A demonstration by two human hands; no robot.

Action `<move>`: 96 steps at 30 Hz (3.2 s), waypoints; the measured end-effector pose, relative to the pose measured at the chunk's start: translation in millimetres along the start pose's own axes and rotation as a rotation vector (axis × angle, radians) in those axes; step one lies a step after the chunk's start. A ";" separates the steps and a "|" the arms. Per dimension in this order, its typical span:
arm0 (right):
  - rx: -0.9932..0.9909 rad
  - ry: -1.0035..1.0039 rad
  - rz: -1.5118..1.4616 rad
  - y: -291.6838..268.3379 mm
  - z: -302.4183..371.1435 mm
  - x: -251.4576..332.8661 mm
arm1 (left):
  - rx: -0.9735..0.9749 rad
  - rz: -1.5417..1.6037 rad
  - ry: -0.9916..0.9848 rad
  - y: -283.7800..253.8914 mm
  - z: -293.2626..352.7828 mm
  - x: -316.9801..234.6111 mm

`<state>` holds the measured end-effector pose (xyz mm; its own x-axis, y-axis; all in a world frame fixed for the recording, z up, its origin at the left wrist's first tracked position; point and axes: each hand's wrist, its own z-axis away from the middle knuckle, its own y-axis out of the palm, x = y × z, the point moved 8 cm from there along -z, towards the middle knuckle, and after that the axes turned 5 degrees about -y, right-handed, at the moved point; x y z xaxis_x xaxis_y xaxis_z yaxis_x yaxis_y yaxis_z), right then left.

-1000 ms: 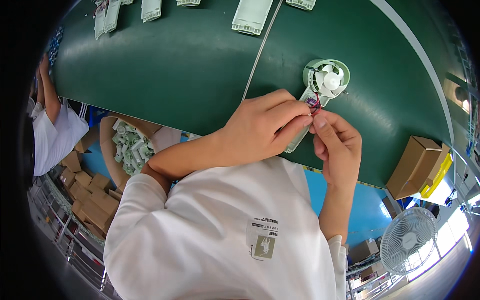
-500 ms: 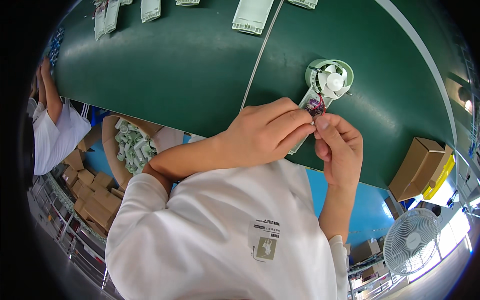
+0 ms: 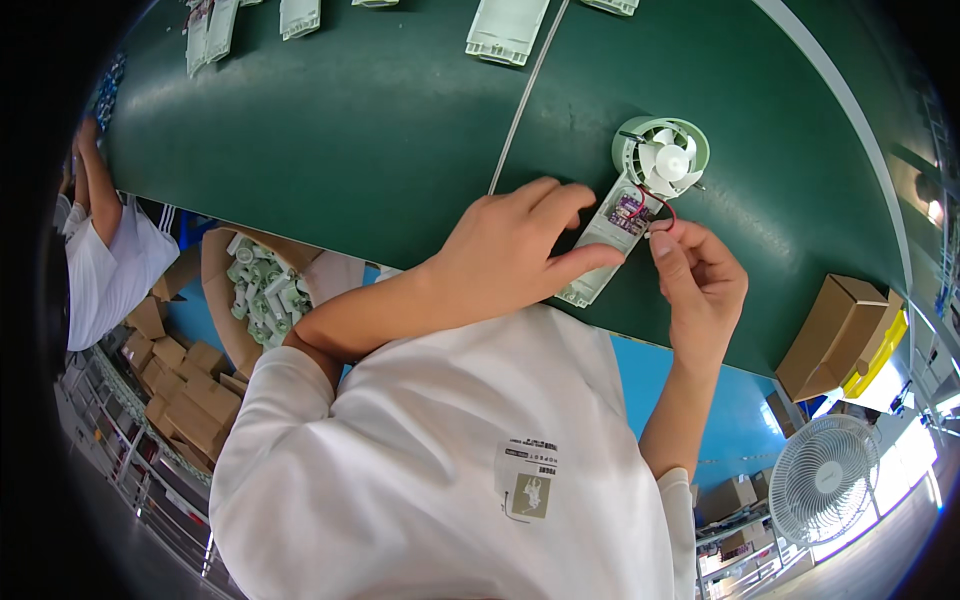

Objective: Assembling small handheld portable fans on a production line.

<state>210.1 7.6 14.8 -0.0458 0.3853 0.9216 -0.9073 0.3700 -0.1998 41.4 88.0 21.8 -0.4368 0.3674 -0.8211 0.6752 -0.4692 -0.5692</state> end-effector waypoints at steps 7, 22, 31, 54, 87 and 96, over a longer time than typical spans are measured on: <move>-0.032 -0.334 0.230 0.4 -2.1 12.9 | 0.220 0.112 -0.106 16.9 -3.1 5.7; -0.093 -0.917 0.820 23.5 16.1 48.8 | 0.095 0.142 -0.073 15.2 -2.5 5.5; -0.108 -0.124 0.241 0.3 -0.5 7.8 | 0.211 0.093 -0.087 17.8 -3.8 3.9; -0.012 0.239 -0.050 16.7 -13.4 1.5 | 0.108 0.134 -0.139 12.8 -19.9 1.0; -0.847 -0.285 -0.096 -284.8 62.3 20.3 | 0.114 0.194 -0.003 -37.6 -18.8 -29.3; 0.149 -0.224 -0.343 0.3 34.1 74.7 | -0.034 0.293 0.382 -42.6 -14.1 -99.5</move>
<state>192.2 7.6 94.9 0.1940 0.0629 0.9790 -0.9356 0.3119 0.1654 64.5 82.7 128.3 0.0203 0.4951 -0.8686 0.7590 -0.5731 -0.3090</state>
